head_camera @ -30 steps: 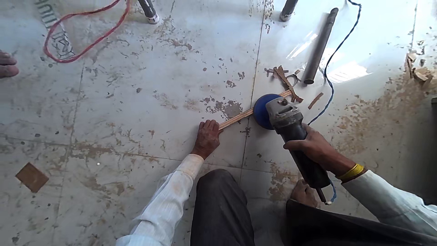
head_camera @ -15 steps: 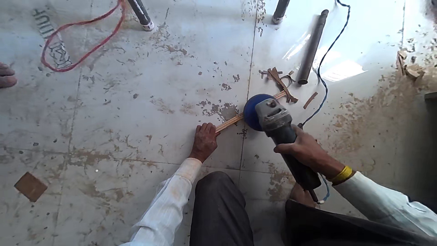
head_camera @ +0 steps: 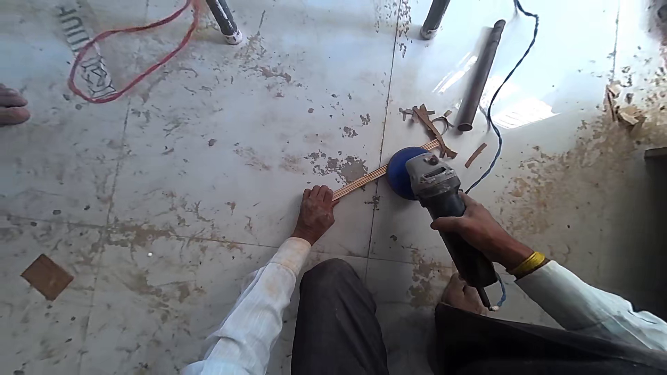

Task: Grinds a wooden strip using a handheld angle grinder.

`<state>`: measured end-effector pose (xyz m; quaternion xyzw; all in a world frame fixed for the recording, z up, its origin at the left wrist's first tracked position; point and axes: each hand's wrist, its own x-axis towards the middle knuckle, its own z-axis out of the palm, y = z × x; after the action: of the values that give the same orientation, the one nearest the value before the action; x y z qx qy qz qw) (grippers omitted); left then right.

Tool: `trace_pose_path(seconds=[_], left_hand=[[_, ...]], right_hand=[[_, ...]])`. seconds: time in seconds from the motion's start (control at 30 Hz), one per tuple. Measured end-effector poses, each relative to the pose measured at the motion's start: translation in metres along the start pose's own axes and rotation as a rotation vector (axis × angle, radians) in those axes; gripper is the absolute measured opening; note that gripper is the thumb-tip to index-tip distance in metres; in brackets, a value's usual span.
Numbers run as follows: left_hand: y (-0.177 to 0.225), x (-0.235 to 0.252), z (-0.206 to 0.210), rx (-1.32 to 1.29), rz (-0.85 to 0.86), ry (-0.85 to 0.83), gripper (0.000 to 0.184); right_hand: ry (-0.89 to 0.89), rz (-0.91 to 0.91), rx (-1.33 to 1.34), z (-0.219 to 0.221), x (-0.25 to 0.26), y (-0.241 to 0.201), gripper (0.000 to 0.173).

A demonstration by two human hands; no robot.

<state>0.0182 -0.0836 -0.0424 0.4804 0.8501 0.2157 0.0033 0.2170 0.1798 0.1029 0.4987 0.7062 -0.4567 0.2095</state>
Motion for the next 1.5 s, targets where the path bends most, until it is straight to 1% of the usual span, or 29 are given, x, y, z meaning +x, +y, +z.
trace_pose_path(seconds=[0.1,0.2,0.3,0.37,0.47,0.57,0.7,0.87,1.0,1.13,1.27,1.37,1.43,1.5], left_hand=[[0.000,0.001,0.000,0.000,-0.003,0.001,0.020],[0.001,0.001,0.000,0.003,-0.010,0.005,0.020],[0.001,0.000,-0.001,-0.020,-0.021,-0.006,0.021],[0.001,0.001,-0.003,-0.039,-0.030,-0.020,0.020],[0.002,0.002,-0.004,-0.034,-0.036,-0.026,0.020],[0.001,0.002,-0.001,-0.023,-0.024,0.003,0.020],[0.002,0.002,-0.002,-0.017,-0.029,-0.010,0.019],[0.002,0.002,-0.003,0.000,-0.009,-0.002,0.019],[0.002,0.002,-0.004,-0.012,-0.020,-0.003,0.019],[0.002,0.002,-0.002,0.000,-0.013,0.008,0.019],[0.001,0.001,-0.003,-0.013,-0.025,-0.031,0.020],[0.002,0.002,-0.005,-0.023,-0.021,-0.023,0.021],[0.005,0.002,-0.010,-0.039,-0.044,-0.061,0.021],[0.005,0.003,-0.009,-0.040,-0.045,-0.054,0.020]], right_hand=[[0.046,-0.004,-0.003,-0.005,-0.004,0.005,0.068],[0.052,-0.039,-0.098,-0.002,-0.010,0.004,0.070],[-0.004,-0.084,-0.151,0.010,-0.015,-0.004,0.072],[-0.040,-0.110,-0.167,0.018,-0.015,-0.010,0.070],[-0.076,-0.120,-0.184,0.026,-0.013,-0.017,0.071],[-0.090,-0.115,-0.209,0.027,-0.010,-0.022,0.073],[-0.069,-0.093,-0.230,0.020,-0.010,-0.017,0.068],[-0.030,-0.052,-0.155,0.007,-0.008,-0.011,0.066],[0.039,-0.027,-0.070,-0.006,-0.001,-0.004,0.069],[0.080,-0.042,-0.002,-0.015,-0.001,-0.001,0.068],[0.016,-0.085,-0.074,-0.001,-0.011,-0.017,0.070],[-0.059,-0.123,-0.124,0.013,-0.012,-0.032,0.070],[-0.083,-0.129,-0.165,0.021,-0.008,-0.034,0.070],[-0.103,-0.119,-0.181,0.021,-0.004,-0.034,0.068]])
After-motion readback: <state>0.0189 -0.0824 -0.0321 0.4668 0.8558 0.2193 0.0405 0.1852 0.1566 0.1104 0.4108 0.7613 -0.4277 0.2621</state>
